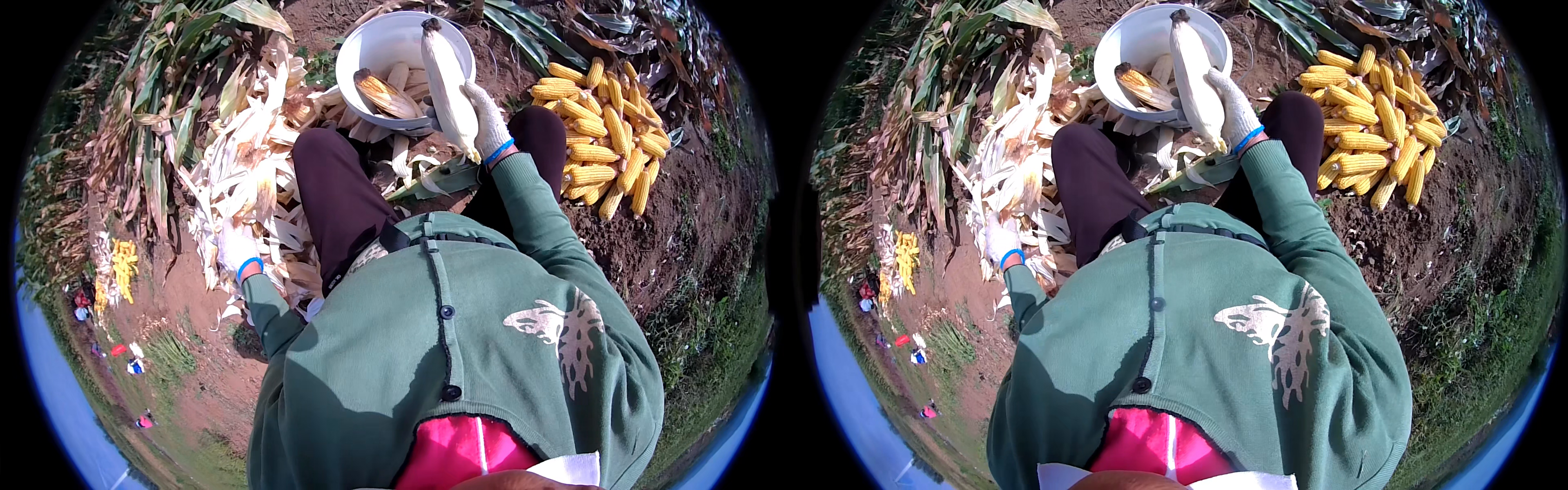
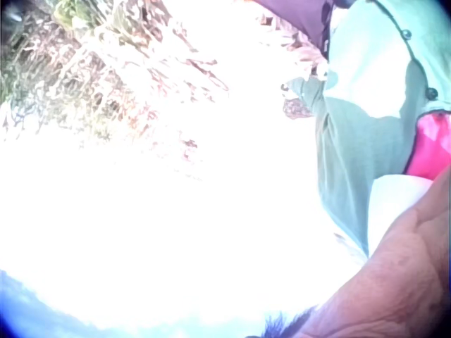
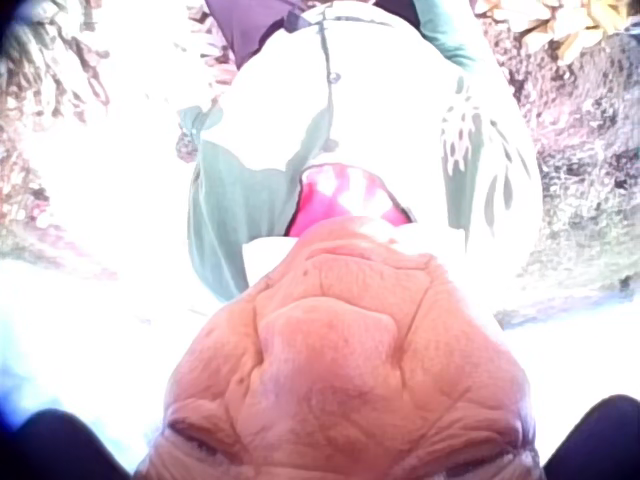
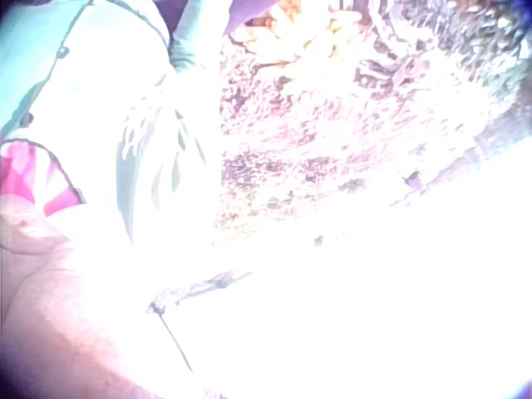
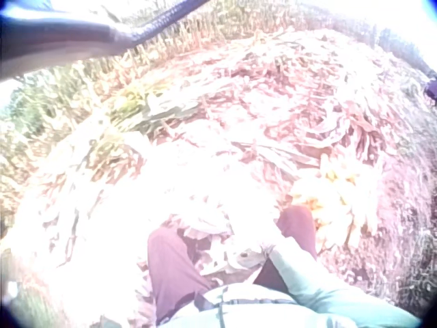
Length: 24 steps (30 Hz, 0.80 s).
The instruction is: The person sits on the ground and shucks corn cobs by hand, removing the husks and silk. The shucked corn is placed in a white bucket, and the discarded husks are dropped to the side.
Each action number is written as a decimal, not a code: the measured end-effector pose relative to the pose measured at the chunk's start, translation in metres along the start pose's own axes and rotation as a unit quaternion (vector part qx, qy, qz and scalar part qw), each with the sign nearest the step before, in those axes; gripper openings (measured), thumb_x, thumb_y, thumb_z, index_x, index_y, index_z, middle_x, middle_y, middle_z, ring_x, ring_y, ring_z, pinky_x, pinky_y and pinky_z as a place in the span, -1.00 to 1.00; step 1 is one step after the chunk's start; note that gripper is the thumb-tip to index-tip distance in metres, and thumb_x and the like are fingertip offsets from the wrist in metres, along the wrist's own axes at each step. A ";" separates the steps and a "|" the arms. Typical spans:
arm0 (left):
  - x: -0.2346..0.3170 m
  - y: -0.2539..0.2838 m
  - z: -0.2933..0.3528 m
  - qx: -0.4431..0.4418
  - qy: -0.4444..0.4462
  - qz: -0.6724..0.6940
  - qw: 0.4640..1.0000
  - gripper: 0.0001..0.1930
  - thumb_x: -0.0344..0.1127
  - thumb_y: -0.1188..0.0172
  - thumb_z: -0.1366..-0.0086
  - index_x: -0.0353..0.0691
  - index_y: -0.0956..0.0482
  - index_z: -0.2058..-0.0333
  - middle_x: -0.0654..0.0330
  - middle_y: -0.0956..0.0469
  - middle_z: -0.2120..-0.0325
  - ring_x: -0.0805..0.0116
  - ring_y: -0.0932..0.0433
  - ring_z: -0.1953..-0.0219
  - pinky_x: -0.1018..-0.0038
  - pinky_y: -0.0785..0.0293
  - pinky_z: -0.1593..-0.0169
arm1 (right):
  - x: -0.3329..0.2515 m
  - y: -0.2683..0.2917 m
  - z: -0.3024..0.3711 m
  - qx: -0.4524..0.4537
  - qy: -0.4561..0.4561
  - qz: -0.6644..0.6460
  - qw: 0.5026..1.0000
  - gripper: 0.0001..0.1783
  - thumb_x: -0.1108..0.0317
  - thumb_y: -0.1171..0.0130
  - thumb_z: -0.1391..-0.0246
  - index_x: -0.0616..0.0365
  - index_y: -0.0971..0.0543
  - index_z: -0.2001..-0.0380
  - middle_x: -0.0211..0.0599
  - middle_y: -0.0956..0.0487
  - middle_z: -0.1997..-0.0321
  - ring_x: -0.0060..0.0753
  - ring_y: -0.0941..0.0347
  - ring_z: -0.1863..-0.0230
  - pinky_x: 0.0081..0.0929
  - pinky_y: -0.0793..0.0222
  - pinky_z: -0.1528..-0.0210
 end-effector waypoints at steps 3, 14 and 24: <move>0.101 0.062 -0.010 0.163 -0.183 0.169 0.955 -0.68 -0.37 -0.17 -0.24 -0.34 -0.52 0.04 0.00 -0.54 0.08 0.12 -0.51 0.02 0.33 -0.37 -0.11 | 0.006 0.011 -0.007 0.018 -0.024 0.017 0.999 -0.38 0.08 -0.03 -0.24 0.36 -0.26 -0.17 0.10 -0.53 0.05 -0.11 -0.59 0.13 -0.29 -0.62 0.15; 0.381 -0.076 0.073 -0.524 0.002 0.662 0.535 -0.44 0.03 -0.13 -0.32 -0.33 -0.40 -0.08 0.02 -0.51 0.10 0.27 -0.51 0.04 0.37 -0.53 0.00 | 0.018 0.018 -0.009 0.041 -0.072 0.070 0.994 -0.45 0.09 -0.08 -0.20 0.31 -0.36 -0.09 -0.07 -0.57 0.11 -0.25 -0.59 0.18 -0.27 -0.58 0.10; 0.389 -0.066 0.070 -0.390 -0.076 0.635 0.662 -0.51 -0.03 -0.23 -0.24 -0.42 -0.57 0.14 0.11 -0.61 0.31 0.39 -0.56 0.24 0.47 -0.47 0.16 | 0.027 0.014 -0.005 0.064 -0.070 0.183 0.978 -0.34 -0.10 -0.07 -0.20 0.23 -0.34 -0.13 -0.09 -0.54 0.05 -0.29 -0.57 0.16 -0.32 -0.57 0.16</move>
Point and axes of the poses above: each hand's wrist, its own z-axis away from the middle knuckle, its own y-axis out of the back of the hand, x = y × z, the point moved 4 cm from there along -z, towards the middle knuckle
